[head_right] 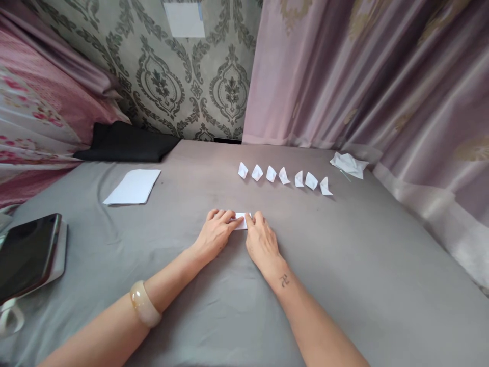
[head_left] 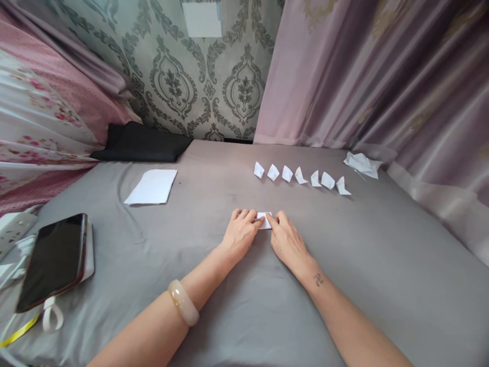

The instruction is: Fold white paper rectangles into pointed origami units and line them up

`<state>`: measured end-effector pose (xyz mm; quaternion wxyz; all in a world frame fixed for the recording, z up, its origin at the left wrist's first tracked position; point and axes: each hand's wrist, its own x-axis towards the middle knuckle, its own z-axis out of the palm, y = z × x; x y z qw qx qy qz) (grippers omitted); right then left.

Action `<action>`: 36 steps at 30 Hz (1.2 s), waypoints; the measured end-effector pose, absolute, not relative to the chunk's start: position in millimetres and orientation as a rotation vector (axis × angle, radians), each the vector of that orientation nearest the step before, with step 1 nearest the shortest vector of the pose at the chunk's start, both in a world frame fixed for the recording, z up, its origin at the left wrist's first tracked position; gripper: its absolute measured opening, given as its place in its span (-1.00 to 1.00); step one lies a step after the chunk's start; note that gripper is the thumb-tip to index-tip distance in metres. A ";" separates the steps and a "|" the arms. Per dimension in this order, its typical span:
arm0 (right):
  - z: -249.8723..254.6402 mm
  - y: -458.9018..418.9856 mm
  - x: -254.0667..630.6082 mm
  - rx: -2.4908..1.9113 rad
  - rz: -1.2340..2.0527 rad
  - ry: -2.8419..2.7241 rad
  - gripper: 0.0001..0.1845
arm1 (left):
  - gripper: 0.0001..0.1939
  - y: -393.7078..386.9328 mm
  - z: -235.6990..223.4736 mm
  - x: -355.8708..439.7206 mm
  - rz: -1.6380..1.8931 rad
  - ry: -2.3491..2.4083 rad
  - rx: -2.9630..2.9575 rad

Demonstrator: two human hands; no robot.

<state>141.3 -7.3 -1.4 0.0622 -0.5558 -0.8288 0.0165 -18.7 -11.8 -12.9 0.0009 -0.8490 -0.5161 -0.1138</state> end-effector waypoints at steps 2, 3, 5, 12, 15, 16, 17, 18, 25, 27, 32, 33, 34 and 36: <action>-1.6 -6.2 138.9 -1.708 0.024 -2.509 -0.48 | -0.58 -11.8 -12.7 -18.2 -0.355 -1.629 -2.665; -1.5 -5.7 138.3 -1.722 0.017 -2.506 -0.48 | -0.58 -11.8 -12.7 -17.9 -0.351 -1.638 -2.664; -1.0 -4.1 138.7 -1.735 0.025 -2.485 -0.48 | -0.55 -11.5 -13.1 -17.4 -0.335 -1.664 -2.666; -0.6 -1.2 147.3 -1.599 0.287 -2.059 -0.53 | -0.45 -8.3 -13.8 -16.7 -0.289 -1.754 -2.674; -1.6 -7.8 141.7 -1.440 0.357 -2.032 -0.50 | -0.48 -6.3 -12.3 -15.0 -0.290 -1.777 -2.675; -1.9 -10.6 139.1 -1.422 0.376 -2.061 -0.49 | -0.48 -5.7 -11.9 -14.4 -0.292 -1.779 -2.678; -2.1 -13.4 136.6 -1.431 0.378 -2.089 -0.49 | -0.48 -5.2 -11.7 -13.8 -0.293 -1.782 -2.684; -2.1 -16.1 134.5 -1.455 0.366 -2.120 -0.49 | -0.48 -4.6 -11.7 -13.6 -0.296 -1.786 -2.690; -0.3 -28.4 130.8 -1.437 0.121 -2.471 -0.55 | -0.55 3.1 -14.0 -33.4 -0.670 -1.842 -2.847; 0.1 -30.4 129.4 -1.443 0.062 -2.509 -0.54 | -0.59 2.8 -13.4 -45.6 -1.037 -1.881 -2.907; 0.8 -32.1 126.9 -1.453 0.027 -2.549 -0.51 | -0.61 -16.3 -4.7 -62.7 -1.137 -1.912 -2.767; 0.9 -32.1 126.9 -1.452 0.027 -2.554 -0.51 | -0.61 -22.0 -2.3 -61.9 -1.016 -1.838 -2.790; 1.0 -32.1 127.0 -1.451 0.028 -2.557 -0.51 | -0.61 -27.5 0.1 -59.8 -0.881 -1.752 -2.816; 1.0 -32.0 127.3 -1.448 0.031 -2.561 -0.51 | -0.61 -37.1 4.3 -52.9 -0.583 -1.644 -2.834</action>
